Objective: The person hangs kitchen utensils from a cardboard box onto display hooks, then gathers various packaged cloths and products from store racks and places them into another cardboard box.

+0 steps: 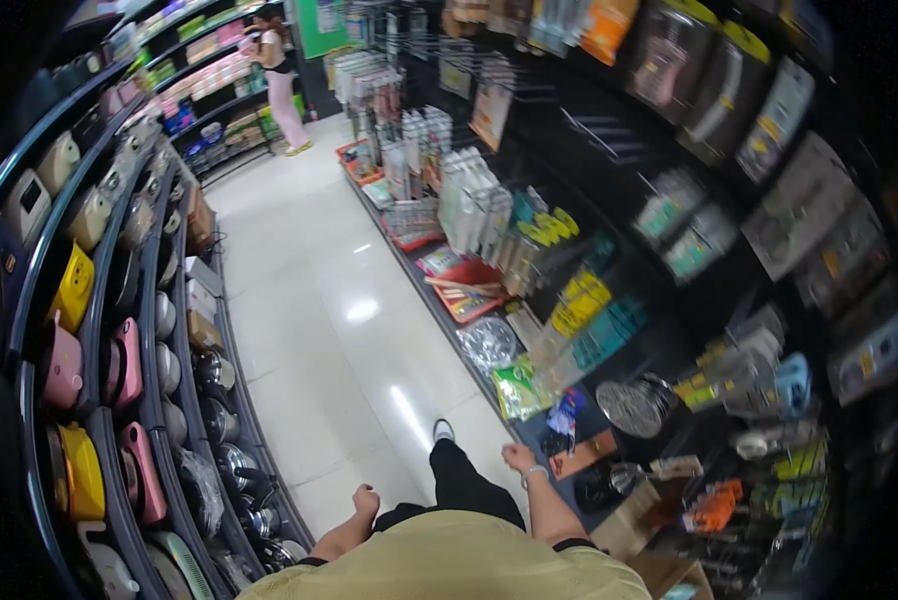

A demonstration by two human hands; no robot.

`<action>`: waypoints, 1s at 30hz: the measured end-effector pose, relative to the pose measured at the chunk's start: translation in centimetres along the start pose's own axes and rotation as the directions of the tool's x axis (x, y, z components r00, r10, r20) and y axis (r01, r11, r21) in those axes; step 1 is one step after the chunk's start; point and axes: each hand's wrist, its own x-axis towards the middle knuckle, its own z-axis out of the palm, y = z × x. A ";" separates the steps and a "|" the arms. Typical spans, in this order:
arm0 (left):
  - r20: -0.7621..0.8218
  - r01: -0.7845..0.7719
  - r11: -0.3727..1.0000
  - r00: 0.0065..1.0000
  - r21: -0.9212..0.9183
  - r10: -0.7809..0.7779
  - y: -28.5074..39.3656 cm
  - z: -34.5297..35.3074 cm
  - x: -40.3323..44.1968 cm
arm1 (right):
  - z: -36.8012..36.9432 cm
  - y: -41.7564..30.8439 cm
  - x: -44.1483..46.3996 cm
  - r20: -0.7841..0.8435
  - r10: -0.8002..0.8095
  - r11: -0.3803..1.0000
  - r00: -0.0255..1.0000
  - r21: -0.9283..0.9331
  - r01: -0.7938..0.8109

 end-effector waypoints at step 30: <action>-0.156 0.587 0.765 0.757 -0.265 -0.635 10.1 -17.1 42.5 | 15.5 -53.1 42.3 0.737 -0.157 0.877 0.657 -0.202 0.436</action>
